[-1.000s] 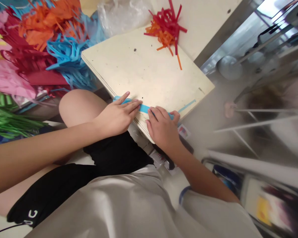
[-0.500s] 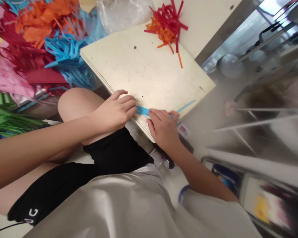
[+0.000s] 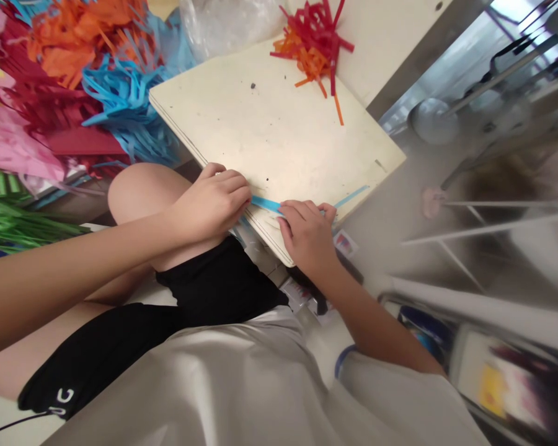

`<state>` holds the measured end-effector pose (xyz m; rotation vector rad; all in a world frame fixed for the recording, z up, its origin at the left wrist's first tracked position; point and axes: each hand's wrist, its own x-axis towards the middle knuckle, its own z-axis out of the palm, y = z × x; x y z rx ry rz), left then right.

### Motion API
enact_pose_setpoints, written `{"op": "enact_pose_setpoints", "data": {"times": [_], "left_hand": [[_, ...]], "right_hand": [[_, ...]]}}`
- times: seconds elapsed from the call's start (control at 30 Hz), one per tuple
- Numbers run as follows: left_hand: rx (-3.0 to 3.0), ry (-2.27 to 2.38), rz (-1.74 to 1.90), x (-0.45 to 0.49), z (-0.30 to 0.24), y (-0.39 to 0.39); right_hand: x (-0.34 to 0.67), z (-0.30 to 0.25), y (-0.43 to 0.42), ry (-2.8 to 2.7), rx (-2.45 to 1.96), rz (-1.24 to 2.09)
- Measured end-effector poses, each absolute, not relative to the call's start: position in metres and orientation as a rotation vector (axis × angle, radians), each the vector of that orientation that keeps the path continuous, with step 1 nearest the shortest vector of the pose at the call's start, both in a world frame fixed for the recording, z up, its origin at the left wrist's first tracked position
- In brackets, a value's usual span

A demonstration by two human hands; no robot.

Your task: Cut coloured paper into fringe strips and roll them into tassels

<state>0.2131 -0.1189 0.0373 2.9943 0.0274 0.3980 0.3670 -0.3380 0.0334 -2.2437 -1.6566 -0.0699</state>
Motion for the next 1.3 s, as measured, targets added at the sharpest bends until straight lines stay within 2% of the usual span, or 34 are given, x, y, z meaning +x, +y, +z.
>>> {"op": "enact_pose_setpoints", "data": {"times": [0.2, 0.7, 1.03, 1.3], "left_hand": [[2.897, 0.161, 0.291, 0.217, 0.040, -0.114], [2.774, 0.331, 0.095, 0.230, 0.050, -0.104], [2.778, 0.294, 0.242, 0.233, 0.037, -0.094], [2.800, 0.373, 0.158, 0.237, 0.039, -0.099]], "right_hand": [[0.375, 0.030, -0.337, -1.613, -2.216, -0.080], [0.384, 0.030, -0.336, -1.391, -2.480, -0.043], [0.386, 0.029, -0.332, -1.473, -2.503, -0.139], [0.385, 0.033, -0.328, -1.534, -2.615, -0.139]]}}
